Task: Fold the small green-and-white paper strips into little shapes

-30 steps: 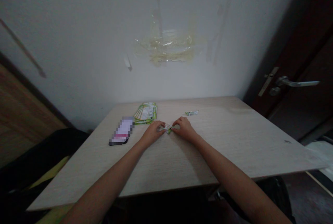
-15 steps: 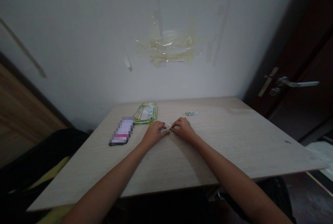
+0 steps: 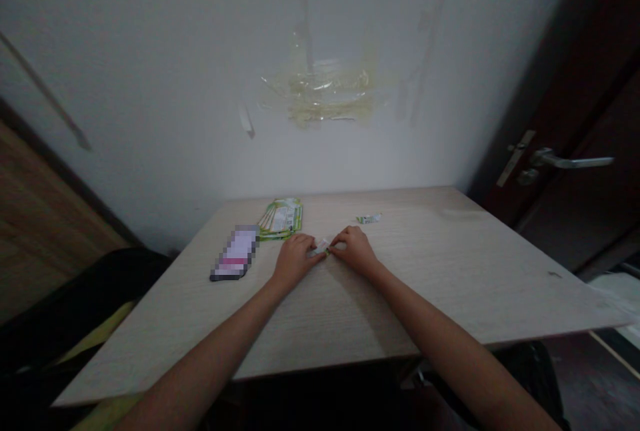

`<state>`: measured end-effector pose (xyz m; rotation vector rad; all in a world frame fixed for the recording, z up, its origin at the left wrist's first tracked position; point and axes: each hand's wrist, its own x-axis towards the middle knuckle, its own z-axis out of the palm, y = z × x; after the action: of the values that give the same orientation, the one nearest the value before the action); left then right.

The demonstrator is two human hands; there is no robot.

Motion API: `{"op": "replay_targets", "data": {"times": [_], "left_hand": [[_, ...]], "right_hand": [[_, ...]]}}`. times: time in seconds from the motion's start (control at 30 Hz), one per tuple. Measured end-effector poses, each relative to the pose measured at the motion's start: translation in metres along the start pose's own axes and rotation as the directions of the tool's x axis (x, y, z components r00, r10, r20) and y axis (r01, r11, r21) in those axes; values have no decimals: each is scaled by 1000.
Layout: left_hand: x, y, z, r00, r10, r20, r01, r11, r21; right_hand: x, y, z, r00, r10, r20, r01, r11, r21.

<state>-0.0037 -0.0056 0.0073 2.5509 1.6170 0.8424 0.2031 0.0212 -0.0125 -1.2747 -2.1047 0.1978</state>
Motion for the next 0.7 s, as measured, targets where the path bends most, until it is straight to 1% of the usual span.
{"op": "replay_targets", "data": {"times": [0.17,0.4,0.7], "left_hand": [[-3,2,-1,999,-33,11,32,996,81],[-4,-1,3,995,-96,23,93,991,100],[-8,0,7,997,-71,-20,73,989,126]], "right_hand": [[-1,-3,-2,1000,-7,9,8,999,-53],[-1,-6,0,1000,15,26,-13,998,-66],[-3,-10,-2,1000,21,22,-19,995,-94]]}}
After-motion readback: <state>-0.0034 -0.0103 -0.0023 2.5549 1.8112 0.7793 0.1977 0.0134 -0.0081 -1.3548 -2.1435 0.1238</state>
